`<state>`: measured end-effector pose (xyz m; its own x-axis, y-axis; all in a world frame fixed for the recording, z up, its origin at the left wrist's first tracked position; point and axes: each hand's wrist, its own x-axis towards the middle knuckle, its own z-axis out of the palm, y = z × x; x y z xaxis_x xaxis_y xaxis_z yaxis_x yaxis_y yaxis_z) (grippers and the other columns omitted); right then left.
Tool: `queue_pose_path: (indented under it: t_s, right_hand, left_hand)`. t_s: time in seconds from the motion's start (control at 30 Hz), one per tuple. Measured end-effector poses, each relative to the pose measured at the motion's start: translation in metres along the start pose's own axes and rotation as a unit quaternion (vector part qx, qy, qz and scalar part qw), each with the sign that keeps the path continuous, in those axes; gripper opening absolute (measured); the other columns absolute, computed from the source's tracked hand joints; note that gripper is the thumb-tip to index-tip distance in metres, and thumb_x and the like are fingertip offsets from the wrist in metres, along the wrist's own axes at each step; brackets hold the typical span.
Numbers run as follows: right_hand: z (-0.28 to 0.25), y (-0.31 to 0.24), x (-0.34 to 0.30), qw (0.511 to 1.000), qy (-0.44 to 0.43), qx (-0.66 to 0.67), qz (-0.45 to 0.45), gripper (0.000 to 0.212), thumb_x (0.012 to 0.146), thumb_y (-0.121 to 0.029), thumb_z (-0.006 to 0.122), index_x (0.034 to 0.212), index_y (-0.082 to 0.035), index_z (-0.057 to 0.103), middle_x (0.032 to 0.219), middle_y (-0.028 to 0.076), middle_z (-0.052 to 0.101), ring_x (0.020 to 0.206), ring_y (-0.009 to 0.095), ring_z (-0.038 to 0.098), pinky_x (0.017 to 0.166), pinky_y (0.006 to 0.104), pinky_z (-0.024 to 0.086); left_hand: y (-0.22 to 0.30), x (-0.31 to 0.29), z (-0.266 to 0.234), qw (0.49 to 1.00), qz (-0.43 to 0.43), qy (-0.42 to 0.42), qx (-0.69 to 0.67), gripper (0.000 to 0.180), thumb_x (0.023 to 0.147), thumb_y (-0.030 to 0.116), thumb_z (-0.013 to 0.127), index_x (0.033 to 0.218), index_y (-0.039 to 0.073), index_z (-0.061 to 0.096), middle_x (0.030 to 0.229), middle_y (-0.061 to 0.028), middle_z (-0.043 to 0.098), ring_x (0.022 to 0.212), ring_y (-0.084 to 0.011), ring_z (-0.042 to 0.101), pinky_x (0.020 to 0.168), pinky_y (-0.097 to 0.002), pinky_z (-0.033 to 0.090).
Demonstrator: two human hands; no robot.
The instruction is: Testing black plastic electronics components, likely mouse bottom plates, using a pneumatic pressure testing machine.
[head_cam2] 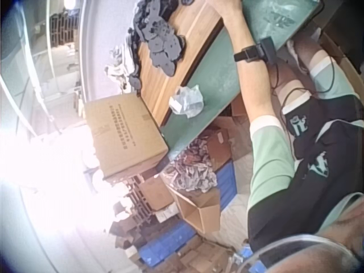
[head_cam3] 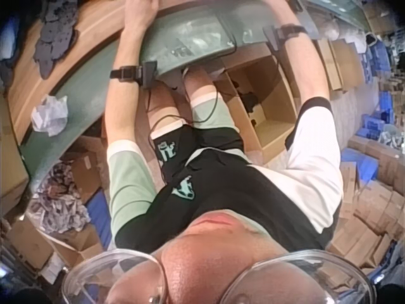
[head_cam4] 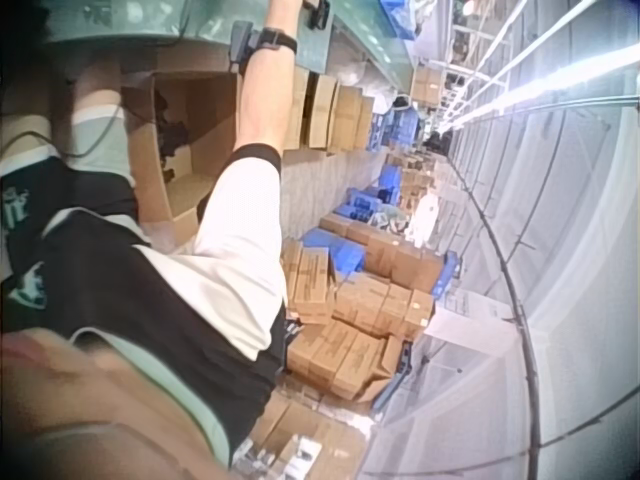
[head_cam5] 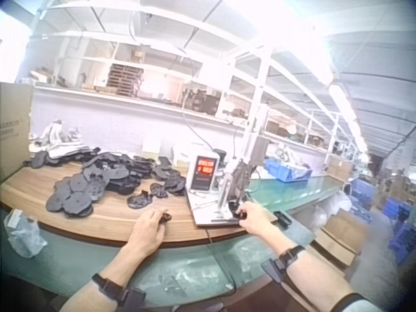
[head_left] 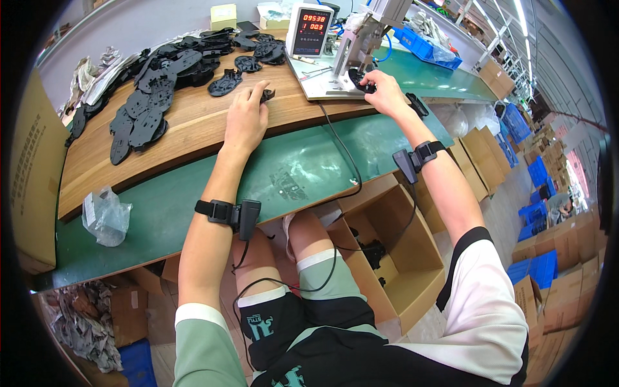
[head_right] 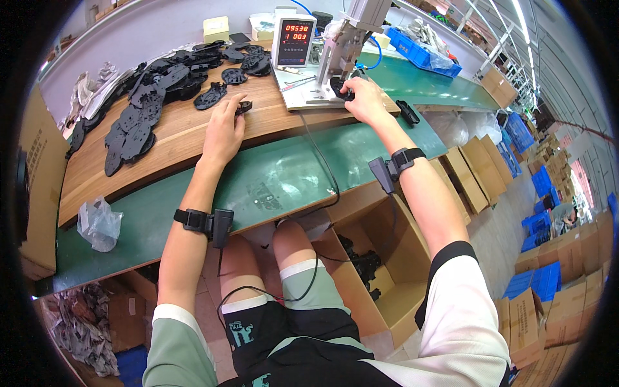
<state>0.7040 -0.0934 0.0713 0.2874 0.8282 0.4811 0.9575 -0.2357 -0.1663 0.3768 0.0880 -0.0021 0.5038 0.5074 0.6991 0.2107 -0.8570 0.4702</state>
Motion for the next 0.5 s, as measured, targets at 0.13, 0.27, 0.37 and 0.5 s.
queue_pose_path:
  t_s: [0.13, 0.27, 0.37, 0.5]
  right_hand:
    - [-0.007, 0.001, 0.002, 1.000, -0.014, -0.016, -0.003, 0.028, 0.074, -0.005, 0.074, 0.102, -0.010, 0.075, 0.107, 0.014, 0.073, 0.101, 0.036, 0.070, 0.092, 0.0468, 0.055]
    - [-0.023, 0.015, 0.001, 0.998, 0.059, 0.021, 0.001, 0.023, 0.079, -0.009, 0.071, 0.102, -0.011, 0.075, 0.103, 0.015, 0.074, 0.102, 0.037, 0.070, 0.092, 0.0477, 0.055]
    - [-0.027, -0.015, -0.022, 0.968, 0.218, 0.106, -0.062, 0.022, 0.086, 0.002, 0.066, 0.105, -0.006, 0.074, 0.107, 0.016, 0.074, 0.105, 0.035, 0.070, 0.092, 0.0440, 0.056]
    - [-0.057, -0.077, -0.168, 0.947, 0.298, 0.113, -0.041, 0.032, 0.084, 0.013, 0.066, 0.112, -0.002, 0.071, 0.117, 0.015, 0.074, 0.111, 0.035, 0.070, 0.097, 0.0414, 0.055]
  left_hand:
    - [0.001, 0.001, 0.004, 1.000, -0.016, -0.005, -0.003, 0.037, 0.099, 0.007, 0.063, 0.134, 0.015, 0.066, 0.127, -0.0152, 0.067, 0.122, -0.0378, 0.063, 0.113, -0.0536, 0.044]
    - [0.008, 0.001, 0.012, 0.995, 0.024, -0.002, 0.099, 0.031, 0.102, 0.012, 0.063, 0.133, 0.015, 0.068, 0.125, -0.0106, 0.070, 0.121, -0.0316, 0.065, 0.124, -0.0673, 0.029]
    - [0.002, 0.000, -0.003, 0.995, 0.007, -0.020, 0.098, 0.033, 0.104, 0.012, 0.061, 0.136, 0.013, 0.065, 0.122, -0.0153, 0.073, 0.122, -0.0359, 0.065, 0.119, -0.0567, 0.039]
    - [0.029, 0.002, -0.012, 0.999, 0.036, -0.017, 0.030, 0.035, 0.099, 0.003, 0.064, 0.133, 0.011, 0.065, 0.119, -0.0171, 0.075, 0.111, -0.0395, 0.070, 0.093, -0.0473, 0.055]
